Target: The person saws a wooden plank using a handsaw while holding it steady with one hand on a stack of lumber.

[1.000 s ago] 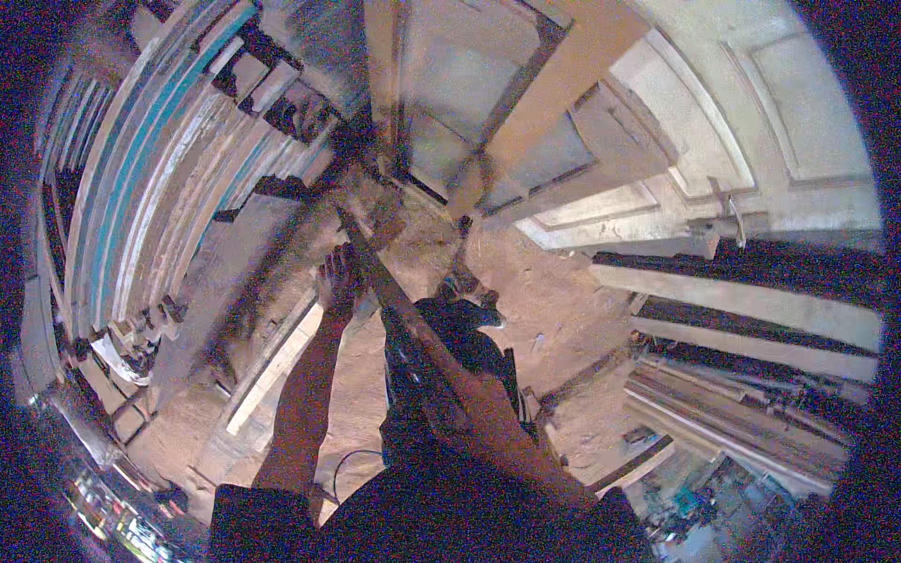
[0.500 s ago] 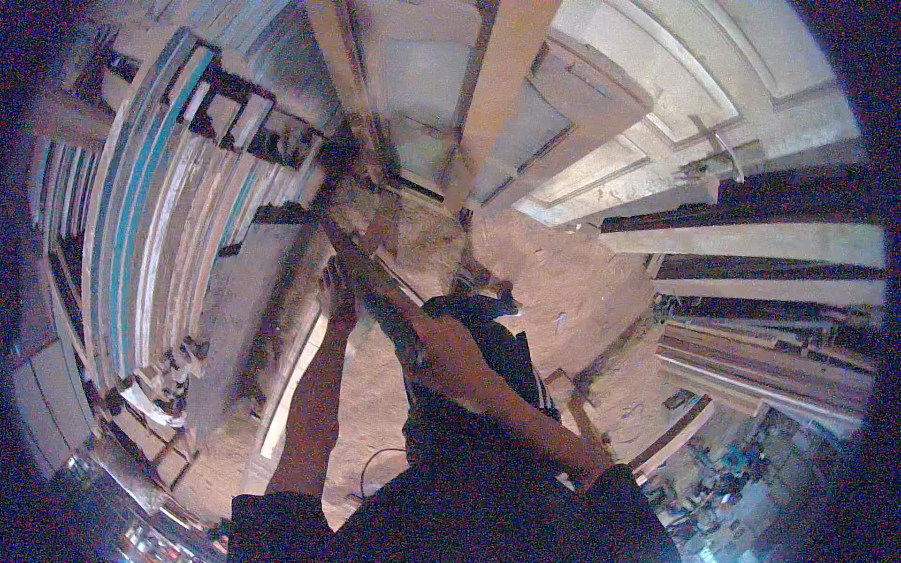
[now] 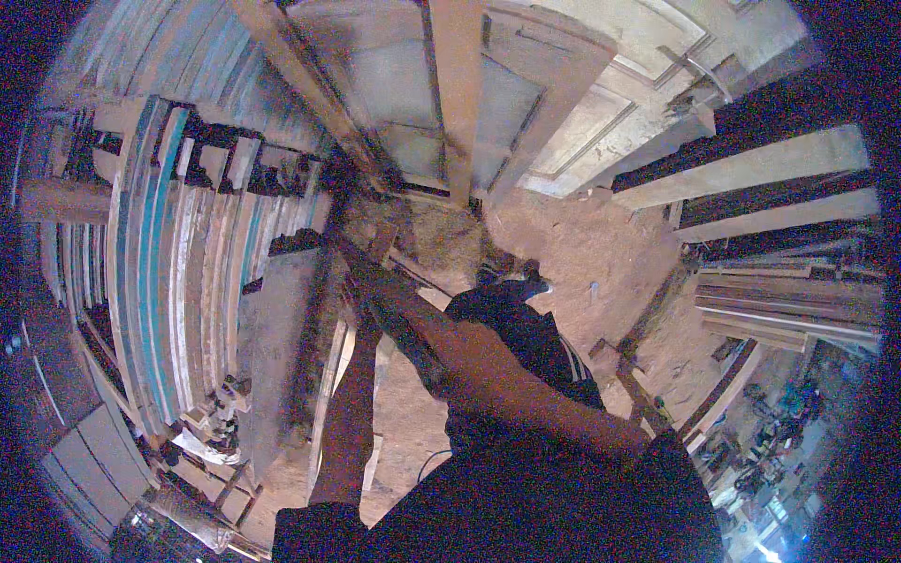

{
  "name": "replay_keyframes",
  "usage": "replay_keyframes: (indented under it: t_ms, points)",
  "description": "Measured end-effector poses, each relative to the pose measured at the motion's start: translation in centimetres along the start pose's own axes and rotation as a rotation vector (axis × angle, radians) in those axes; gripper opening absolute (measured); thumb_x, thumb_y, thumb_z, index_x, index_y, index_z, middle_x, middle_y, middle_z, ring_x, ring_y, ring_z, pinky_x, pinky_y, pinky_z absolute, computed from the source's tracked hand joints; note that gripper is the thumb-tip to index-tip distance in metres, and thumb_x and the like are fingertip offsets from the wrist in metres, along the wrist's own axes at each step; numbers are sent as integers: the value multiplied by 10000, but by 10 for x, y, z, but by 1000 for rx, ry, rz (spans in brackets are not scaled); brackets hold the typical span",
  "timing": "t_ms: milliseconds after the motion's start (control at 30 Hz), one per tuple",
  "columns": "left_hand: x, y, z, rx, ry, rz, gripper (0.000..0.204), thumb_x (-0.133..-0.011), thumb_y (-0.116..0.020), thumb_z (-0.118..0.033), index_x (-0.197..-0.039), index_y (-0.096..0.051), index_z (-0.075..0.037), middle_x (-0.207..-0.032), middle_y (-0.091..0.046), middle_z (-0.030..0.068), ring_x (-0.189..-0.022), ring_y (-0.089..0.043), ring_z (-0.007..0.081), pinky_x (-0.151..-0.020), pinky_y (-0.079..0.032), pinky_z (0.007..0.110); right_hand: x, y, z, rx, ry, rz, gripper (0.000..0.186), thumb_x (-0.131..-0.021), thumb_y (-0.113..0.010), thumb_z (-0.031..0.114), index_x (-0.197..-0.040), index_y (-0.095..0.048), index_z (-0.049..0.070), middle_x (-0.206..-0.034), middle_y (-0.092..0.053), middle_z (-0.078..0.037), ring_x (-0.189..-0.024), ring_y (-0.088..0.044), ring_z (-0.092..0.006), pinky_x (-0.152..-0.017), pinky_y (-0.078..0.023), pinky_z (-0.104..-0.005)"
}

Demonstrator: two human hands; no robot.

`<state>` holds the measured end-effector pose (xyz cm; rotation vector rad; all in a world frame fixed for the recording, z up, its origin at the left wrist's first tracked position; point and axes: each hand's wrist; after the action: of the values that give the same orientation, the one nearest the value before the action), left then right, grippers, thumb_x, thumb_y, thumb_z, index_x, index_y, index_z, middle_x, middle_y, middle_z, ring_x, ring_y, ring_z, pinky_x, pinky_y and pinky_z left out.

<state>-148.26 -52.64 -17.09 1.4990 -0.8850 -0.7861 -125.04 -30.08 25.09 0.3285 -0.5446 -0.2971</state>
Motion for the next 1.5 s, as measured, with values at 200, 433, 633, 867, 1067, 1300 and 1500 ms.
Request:
replay_keyframes:
  t_ms: [200,433,633,867,1067,1300,1500]
  points:
    - [-40,44,-53,-11,52,303,710,-929,-558,-255,-1506,-247,17,-1539,-308,216,-1331,-376,419,-1116,-306,528,-34,-25,-22,-25,-146,-47,881,-729,-737,130,-1506,-323,129,-864,-679,-238,-783,-665,-447,-701,-531,-521]
    - [-23,56,-63,182,-87,18,689,-987,-398,-444,-1491,-278,10,-1540,-296,226,-1315,-371,441,-1106,-296,545,-44,-40,-53,42,146,-317,807,-739,-741,150,-1454,-371,96,-820,-669,-227,-742,-648,-455,-670,-522,-523]
    - [-25,58,-38,269,90,178,739,-1008,-313,-496,-1538,-188,2,-1570,-246,239,-1350,-332,463,-1141,-243,559,-7,13,10,-36,-70,-23,775,-751,-753,174,-1436,-400,91,-800,-654,-241,-729,-642,-451,-656,-510,-521]
    - [-20,34,-46,275,-56,-49,733,-999,-383,-471,-1540,-198,-14,-1563,-264,225,-1413,-301,402,-1162,-246,534,-32,-17,-28,-45,16,-196,742,-768,-745,174,-1423,-403,105,-852,-667,-232,-724,-644,-445,-661,-512,-516]
    - [-34,56,-62,156,68,166,717,-978,-472,-378,-1536,-208,-14,-1545,-282,238,-1377,-352,403,-1128,-284,553,-24,-30,-43,9,-2,-167,793,-750,-750,157,-1445,-369,115,-834,-670,-231,-747,-651,-442,-659,-517,-519]
    - [-5,64,-50,-30,-8,-34,670,-940,-535,-317,-1488,-284,-26,-1429,-398,237,-1259,-452,424,-1056,-341,552,0,7,11,19,-73,36,765,-750,-744,137,-1428,-389,121,-878,-693,-231,-812,-682,-426,-690,-552,-487]
    - [-44,72,-76,91,11,-49,724,-853,-657,-291,-1459,-341,-50,-1369,-435,238,-1209,-479,426,-989,-386,567,-41,-35,-65,13,143,-217,730,-782,-728,171,-1427,-400,75,-808,-649,-215,-743,-633,-440,-674,-508,-522]
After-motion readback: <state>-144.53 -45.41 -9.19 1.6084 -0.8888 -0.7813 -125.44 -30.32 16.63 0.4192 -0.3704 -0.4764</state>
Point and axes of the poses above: each hand's wrist, its own x-axis away from the middle knuckle, its own y-axis out of the back of the hand, z = x × y
